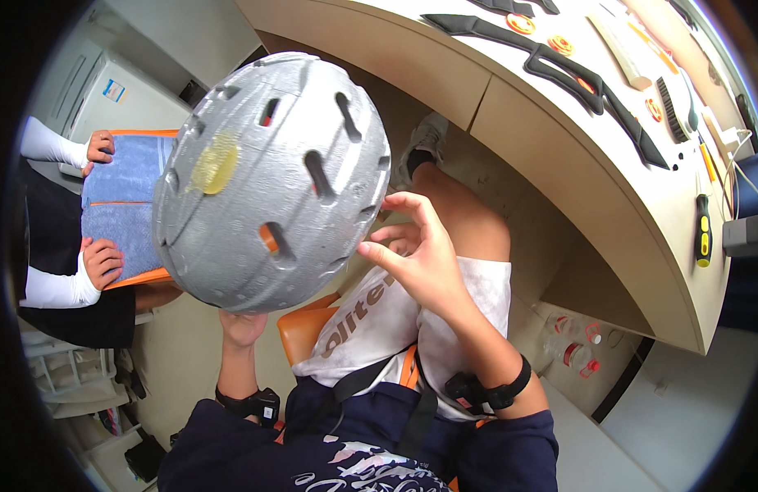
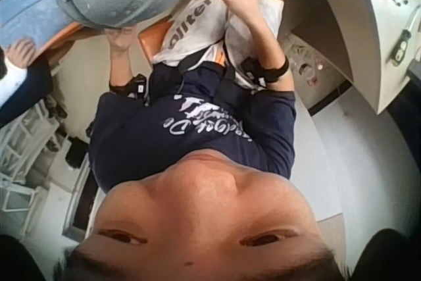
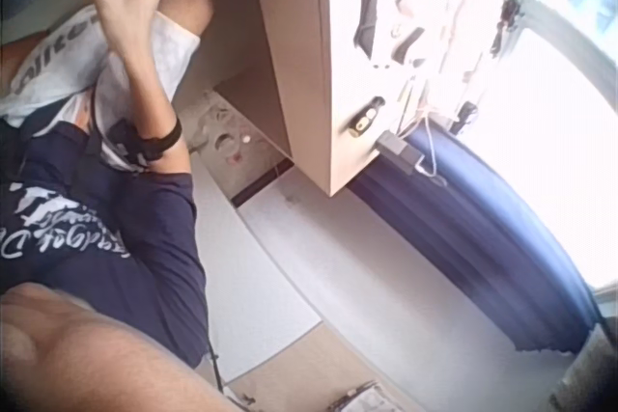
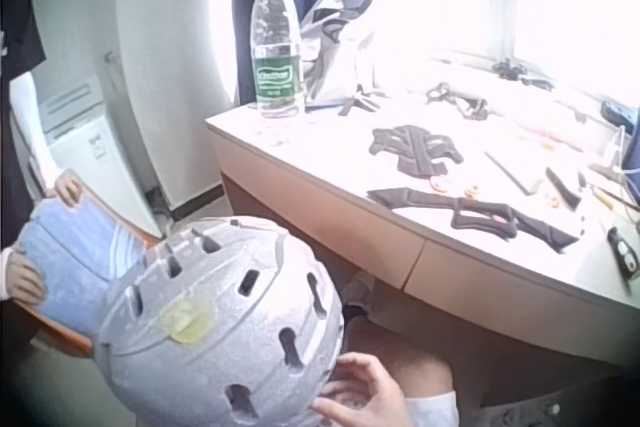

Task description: The person reattaches internal padding and straps to a bicycle helmet by hand while seated at a desk, receiving parts from another person.

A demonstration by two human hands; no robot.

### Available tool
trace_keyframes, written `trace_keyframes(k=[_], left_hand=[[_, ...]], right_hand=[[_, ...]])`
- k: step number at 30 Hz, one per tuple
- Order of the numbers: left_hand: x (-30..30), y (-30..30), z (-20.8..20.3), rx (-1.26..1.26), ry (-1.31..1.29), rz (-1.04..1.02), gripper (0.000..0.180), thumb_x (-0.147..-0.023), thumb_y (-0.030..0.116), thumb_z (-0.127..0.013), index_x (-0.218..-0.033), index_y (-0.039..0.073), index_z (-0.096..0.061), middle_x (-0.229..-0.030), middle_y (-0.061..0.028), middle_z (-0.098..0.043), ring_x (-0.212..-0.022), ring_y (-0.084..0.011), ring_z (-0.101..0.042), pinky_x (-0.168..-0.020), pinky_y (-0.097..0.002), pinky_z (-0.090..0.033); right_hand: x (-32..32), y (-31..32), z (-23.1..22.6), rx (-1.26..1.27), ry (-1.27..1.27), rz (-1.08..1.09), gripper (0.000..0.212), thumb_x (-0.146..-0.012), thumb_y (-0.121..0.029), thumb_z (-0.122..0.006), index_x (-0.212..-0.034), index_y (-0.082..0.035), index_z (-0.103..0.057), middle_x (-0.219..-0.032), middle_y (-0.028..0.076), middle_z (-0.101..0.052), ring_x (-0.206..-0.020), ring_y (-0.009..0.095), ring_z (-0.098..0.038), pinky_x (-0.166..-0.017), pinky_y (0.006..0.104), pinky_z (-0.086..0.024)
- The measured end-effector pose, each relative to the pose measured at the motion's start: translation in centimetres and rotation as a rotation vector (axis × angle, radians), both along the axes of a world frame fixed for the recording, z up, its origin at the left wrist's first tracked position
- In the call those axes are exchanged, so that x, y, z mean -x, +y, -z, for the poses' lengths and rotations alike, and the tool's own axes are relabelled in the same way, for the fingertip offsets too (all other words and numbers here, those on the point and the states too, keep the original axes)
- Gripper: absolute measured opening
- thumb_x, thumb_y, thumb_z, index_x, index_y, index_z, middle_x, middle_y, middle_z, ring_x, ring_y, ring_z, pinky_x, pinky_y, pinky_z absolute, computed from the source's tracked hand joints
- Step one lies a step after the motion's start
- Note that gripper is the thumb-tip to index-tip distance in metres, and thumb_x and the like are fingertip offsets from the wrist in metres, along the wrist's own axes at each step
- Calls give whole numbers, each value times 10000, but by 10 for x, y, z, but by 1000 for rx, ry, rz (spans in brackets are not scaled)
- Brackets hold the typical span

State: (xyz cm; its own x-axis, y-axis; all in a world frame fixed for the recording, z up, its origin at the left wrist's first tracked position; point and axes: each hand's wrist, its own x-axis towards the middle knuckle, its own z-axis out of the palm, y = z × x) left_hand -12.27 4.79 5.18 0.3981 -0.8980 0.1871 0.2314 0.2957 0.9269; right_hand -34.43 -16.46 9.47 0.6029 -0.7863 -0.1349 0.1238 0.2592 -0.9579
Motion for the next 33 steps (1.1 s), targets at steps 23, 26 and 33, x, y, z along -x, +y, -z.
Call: trace_keyframes(k=[23, 26, 33], left_hand=[[18, -8, -5, -260, -547, 103, 434, -724, -18, -772, -1130, -19, -618, -1082, -115, -669, -981, -207, -633, -857, -344, -498], [21, -8, -5, -245, -555, 84, 411, -728, -29, -761, -1114, -22, -619, -1062, -107, -670, -957, -209, -639, -846, -341, -499], [17, -12, -8, -246, -645, 189, 406, -721, -22, -755, -1106, -16, -625, -1057, -118, -670, -947, -221, -638, -837, -342, -494]], right_hand=[[20, 3, -43, 587, 76, 165, 705, -714, -289, -850, -1305, -62, -541, -1441, 185, -431, -1349, 318, -412, -1098, 426, -339], [21, 2, -38, 540, 43, 149, 677, -710, -276, -854, -1280, -75, -549, -1428, 170, -440, -1339, 299, -420, -1099, 415, -337], [32, -4, -32, 312, -99, 131, 606, -711, -174, -858, -1224, -62, -556, -1382, 111, -443, -1290, 219, -446, -1094, 377, -342]])
